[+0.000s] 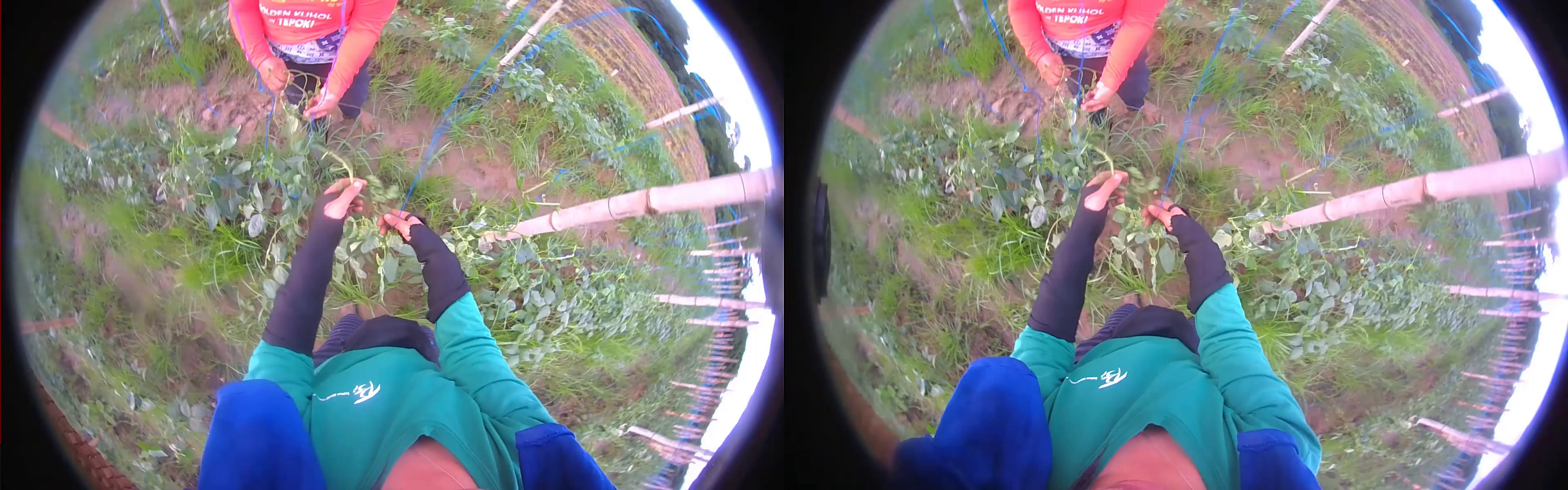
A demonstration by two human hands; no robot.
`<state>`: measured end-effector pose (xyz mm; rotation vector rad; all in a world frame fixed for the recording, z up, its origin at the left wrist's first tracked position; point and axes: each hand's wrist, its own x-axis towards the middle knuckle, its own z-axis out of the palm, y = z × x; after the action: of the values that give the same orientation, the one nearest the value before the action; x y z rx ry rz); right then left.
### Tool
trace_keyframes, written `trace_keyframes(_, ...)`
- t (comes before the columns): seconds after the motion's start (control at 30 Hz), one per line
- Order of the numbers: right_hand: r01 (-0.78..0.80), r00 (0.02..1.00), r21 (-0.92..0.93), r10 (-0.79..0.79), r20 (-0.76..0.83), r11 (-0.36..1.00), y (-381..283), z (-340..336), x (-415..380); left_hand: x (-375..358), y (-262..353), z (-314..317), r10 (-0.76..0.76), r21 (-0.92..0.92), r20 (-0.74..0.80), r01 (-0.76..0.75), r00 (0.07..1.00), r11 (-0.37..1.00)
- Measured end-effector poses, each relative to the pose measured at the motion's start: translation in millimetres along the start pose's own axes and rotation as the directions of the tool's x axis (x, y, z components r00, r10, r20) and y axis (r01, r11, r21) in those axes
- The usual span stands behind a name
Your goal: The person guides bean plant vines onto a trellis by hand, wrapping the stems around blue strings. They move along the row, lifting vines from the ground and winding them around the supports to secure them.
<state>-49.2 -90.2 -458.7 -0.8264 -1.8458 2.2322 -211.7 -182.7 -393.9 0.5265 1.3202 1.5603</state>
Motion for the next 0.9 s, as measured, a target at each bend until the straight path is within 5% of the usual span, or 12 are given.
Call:
trace_keyframes(0.07, 0.019, 1.000, 0.010, -0.018, -0.017, 1.000, 14.4, 1.6, -3.9, -12.9, 4.3, 1.0, -0.043, -0.205, -0.103, 0.021, 0.994, 0.978)
trace_keyframes(0.23, 0.048, 0.995, 0.049, -0.043, -0.091, 0.998, 17.0, 14.8, -13.4, -30.3, 6.5, -1.8, 0.073, -0.201, -0.011, -0.073, 0.997, 0.977)
trace_keyframes(0.37, 0.040, 0.924, 0.206, 0.043, -0.381, 0.978, 7.5, 32.8, -9.6, -45.0, 14.7, 12.3, 0.245, 0.200, 0.092, -0.259, 0.965, 0.945)
trace_keyframes(0.4, 0.341, 0.711, -0.040, -0.286, -0.643, 0.939, 2.0, 39.1, -8.8, -45.0, 17.5, 16.7, 0.335, 0.262, 0.117, -0.355, 0.935, 0.897)
trace_keyframes(0.43, 0.514, 0.346, -0.351, -0.564, -0.750, 0.783, -4.7, 43.4, -8.5, -43.7, 21.4, 20.7, 0.423, 0.317, 0.147, -0.448, 0.894, 0.836)
trace_keyframes(0.5, 0.426, 0.386, -0.399, -0.563, -0.731, 0.812, -29.9, 48.3, -34.5, -38.0, 26.2, 28.3, 0.445, 0.370, 0.188, -0.483, 0.875, 0.793)
trace_keyframes(0.57, 0.476, 0.427, -0.662, -0.811, -0.401, 0.578, -56.0, 57.2, -51.6, -33.2, 29.0, 35.3, 0.462, 0.454, 0.250, -0.524, 0.851, 0.720)
trace_keyframes(0.6, 0.463, 0.474, -0.674, -0.803, -0.361, 0.576, -55.2, 56.8, -49.0, -34.2, 40.2, 42.0, 0.509, 0.571, 0.355, -0.613, 0.784, 0.546)
trace_keyframes(0.63, 0.465, 0.461, -0.674, -0.807, -0.369, 0.574, -51.7, 52.5, -45.8, -30.3, 40.8, 46.6, 0.509, 0.571, 0.369, -0.622, 0.778, 0.536)
trace_keyframes(0.7, 0.417, 0.434, -0.769, -0.849, -0.301, 0.485, -44.2, 40.7, -32.2, -18.1, 38.2, 55.6, 0.629, 0.607, 0.520, -0.768, 0.578, 0.203)
trace_keyframes(0.77, 0.439, 0.367, -0.768, -0.874, -0.320, 0.466, -33.2, 28.5, -13.9, -14.3, 41.6, 62.8, 0.606, 0.489, 0.620, -0.850, 0.497, 0.197)
trace_keyframes(0.9, 0.488, 0.112, -0.755, -0.889, -0.444, 0.438, -43.8, 13.0, 6.2, -36.4, 74.0, 80.5, 0.585, 0.564, 0.504, -0.755, 0.636, 0.336)
